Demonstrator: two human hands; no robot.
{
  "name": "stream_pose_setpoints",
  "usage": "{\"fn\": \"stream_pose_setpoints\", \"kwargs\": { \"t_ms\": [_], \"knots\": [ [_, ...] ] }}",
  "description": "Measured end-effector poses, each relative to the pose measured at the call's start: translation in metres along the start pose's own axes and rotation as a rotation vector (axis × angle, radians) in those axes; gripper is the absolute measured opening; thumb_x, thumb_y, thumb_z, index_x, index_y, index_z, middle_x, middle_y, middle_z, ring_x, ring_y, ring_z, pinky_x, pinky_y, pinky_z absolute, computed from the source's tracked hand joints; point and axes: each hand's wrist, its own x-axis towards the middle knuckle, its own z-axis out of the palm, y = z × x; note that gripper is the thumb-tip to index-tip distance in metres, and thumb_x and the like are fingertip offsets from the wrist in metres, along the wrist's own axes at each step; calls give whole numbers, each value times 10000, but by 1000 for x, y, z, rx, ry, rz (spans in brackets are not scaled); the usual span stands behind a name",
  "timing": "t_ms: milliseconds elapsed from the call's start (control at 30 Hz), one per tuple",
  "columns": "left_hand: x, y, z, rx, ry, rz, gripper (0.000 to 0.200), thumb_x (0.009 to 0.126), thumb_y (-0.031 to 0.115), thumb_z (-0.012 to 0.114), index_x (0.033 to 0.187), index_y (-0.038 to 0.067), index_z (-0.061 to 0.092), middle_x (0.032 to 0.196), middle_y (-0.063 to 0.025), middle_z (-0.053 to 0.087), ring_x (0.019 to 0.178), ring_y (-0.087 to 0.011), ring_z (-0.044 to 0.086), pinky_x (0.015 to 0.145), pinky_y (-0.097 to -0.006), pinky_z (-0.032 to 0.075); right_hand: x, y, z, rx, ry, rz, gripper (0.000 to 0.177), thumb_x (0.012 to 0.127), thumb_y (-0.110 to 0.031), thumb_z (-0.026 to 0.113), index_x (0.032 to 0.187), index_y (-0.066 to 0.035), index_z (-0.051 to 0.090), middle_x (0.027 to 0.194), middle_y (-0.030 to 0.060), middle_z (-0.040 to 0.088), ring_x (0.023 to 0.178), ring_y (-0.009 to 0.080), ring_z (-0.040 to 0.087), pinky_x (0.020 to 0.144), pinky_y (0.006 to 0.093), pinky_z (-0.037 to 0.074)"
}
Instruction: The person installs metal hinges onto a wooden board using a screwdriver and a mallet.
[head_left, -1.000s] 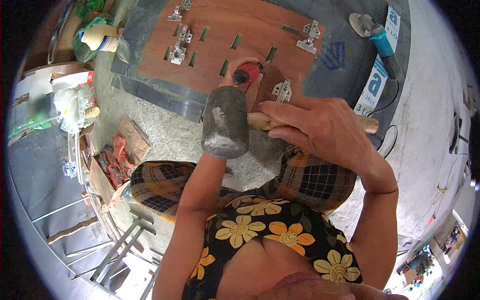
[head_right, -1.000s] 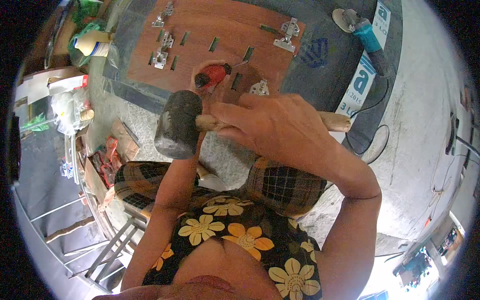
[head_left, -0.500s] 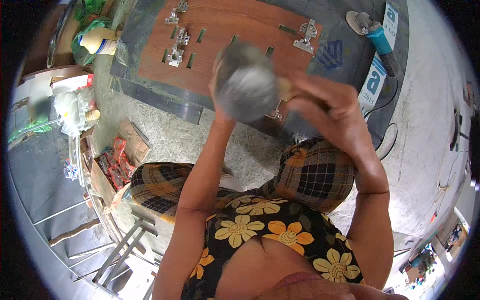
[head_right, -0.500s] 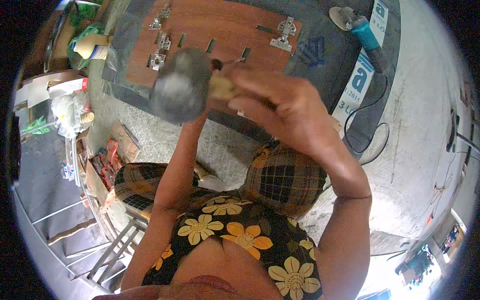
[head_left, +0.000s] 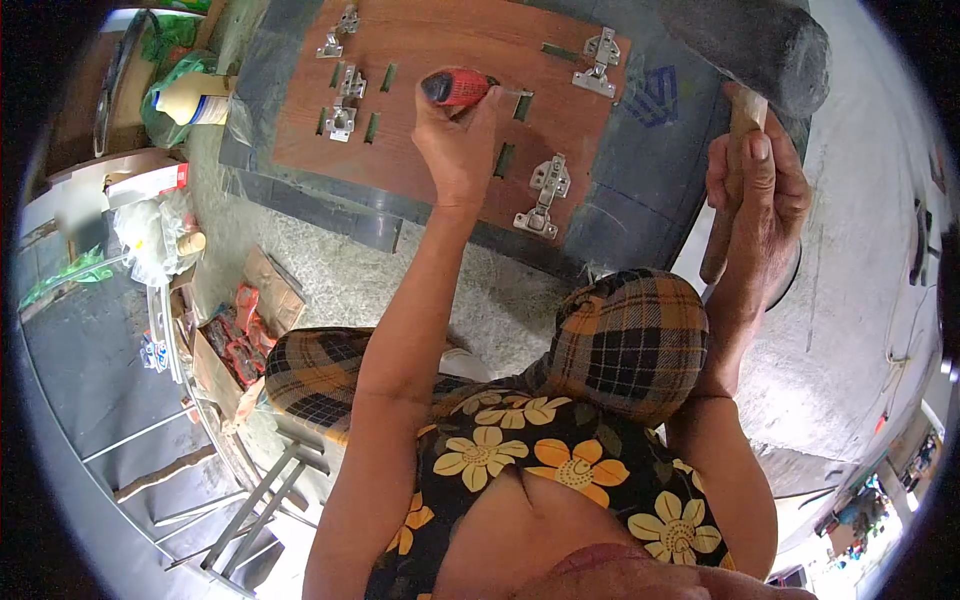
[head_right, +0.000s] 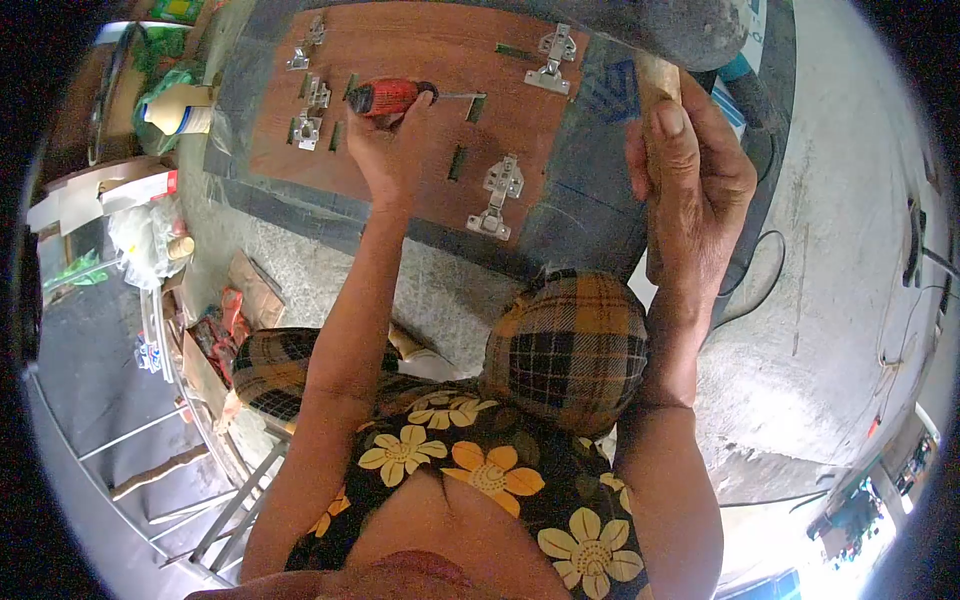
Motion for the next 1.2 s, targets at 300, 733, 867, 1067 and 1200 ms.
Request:
{"fn": "stream_pose_setpoints", "kwargs": {
  "t_ms": [300, 733, 867, 1067, 1200],
  "knots": [
    [2, -6, 11, -20, 23, 13, 295, 795, 20, 772, 980, -20, 546, 877, -93, 677, 802, -104, 623, 735, -274, 537, 3, 9, -7, 49, -62, -32, 377, 960, -315, 635, 1216, -39, 660, 675, -14, 563, 551, 41, 450, 472, 204, 318],
    [9, -6, 9, -9, -133, 92, 298, 800, 23, 761, 1018, -36, 567, 914, -91, 678, 862, -101, 628, 756, -282, 549, 2, 10, -11, 45, -98, -45, 357, 972, -282, 621, 1213, -20, 654, 672, -13, 542, 553, 44, 442, 481, 205, 308],
    [19, -9, 5, -50, -252, 137, 313, 785, 75, 790, 1018, -9, 599, 913, -81, 681, 833, -133, 638, 751, -281, 529, -1, 7, -8, 39, -83, -43, 353, 974, -281, 618, 1211, -21, 654, 672, -11, 540, 553, 44, 436, 486, 204, 311],
    [24, 0, 4, 111, -255, 150, 305, 775, 120, 810, 991, 11, 626, 884, -90, 683, 782, -161, 644, 728, -290, 520, -1, 7, -12, 34, -101, -47, 361, 970, -285, 625, 1214, -20, 650, 684, 0, 561, 554, 48, 444, 490, 206, 324],
    [29, -5, 7, 42, -251, 156, 294, 765, 124, 816, 968, 14, 635, 860, -94, 685, 773, -164, 646, 715, -297, 521, -3, 6, -8, 29, -54, -62, 366, 967, -286, 629, 1213, -17, 650, 684, -1, 556, 557, 51, 450, 490, 207, 326]
  ]
}}
